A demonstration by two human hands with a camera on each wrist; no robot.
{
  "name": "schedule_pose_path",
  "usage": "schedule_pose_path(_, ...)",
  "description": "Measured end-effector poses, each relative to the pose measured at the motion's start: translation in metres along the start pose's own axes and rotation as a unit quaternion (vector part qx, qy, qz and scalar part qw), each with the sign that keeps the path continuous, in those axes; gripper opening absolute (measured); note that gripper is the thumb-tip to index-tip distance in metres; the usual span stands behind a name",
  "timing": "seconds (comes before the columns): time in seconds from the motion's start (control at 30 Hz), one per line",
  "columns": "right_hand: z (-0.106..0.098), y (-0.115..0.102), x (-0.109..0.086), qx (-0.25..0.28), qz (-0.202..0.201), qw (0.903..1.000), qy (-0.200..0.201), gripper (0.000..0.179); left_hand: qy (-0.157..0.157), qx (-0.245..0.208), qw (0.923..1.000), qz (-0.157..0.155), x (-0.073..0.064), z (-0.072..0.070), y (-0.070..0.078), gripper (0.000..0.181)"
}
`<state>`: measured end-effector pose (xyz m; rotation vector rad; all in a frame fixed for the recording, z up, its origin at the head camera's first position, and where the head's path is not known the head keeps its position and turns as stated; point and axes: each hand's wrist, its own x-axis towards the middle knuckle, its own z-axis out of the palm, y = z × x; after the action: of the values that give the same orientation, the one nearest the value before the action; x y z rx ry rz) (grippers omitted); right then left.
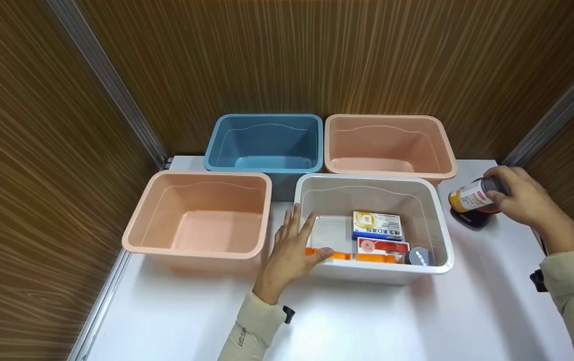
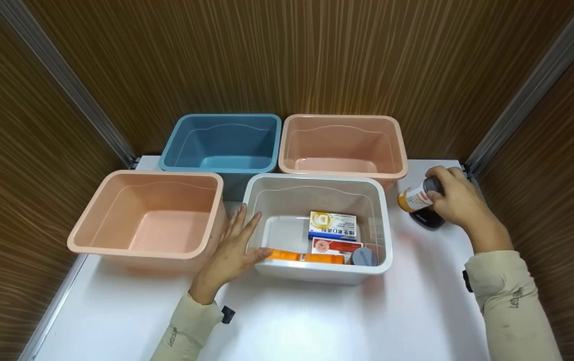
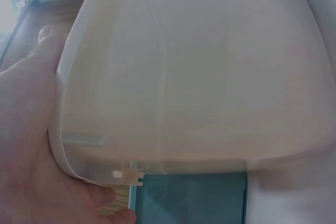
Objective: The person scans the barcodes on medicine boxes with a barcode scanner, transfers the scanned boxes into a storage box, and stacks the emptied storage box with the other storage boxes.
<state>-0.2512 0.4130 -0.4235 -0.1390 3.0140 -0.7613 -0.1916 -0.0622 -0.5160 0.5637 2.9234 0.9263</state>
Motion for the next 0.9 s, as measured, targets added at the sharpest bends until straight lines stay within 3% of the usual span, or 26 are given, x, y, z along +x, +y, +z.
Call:
schedule_pose_path(0.27,-0.001,0.004,-0.003,0.000,0.025,0.9997,-0.007,0.038,0.002,-0.004,1.0000,-0.004,-0.001,-0.001,0.000,0.098)
schedule_pose_path(0.43,-0.001,0.005,-0.002,-0.005,-0.013,0.9995,-0.028,0.025,-0.001,-0.007,0.9999,-0.008,-0.001,-0.002,-0.001,0.099)
schedule_pose_path(0.63,-0.007,0.002,-0.002,-0.035,-0.045,0.9976,-0.040,0.026,-0.002,-0.013,0.9999,-0.005,0.000,-0.002,-0.001,0.098)
schedule_pose_path(0.77,-0.013,-0.009,-0.003,-0.041,-0.035,0.9981,-0.031,0.037,-0.003,-0.027,0.9996,0.005,0.000,-0.002,-0.002,0.096)
schedule_pose_path(0.9,-0.019,-0.028,-0.001,-0.028,-0.032,0.9991,-0.009,0.050,-0.019,-0.059,0.9980,-0.013,0.000,-0.003,0.000,0.099)
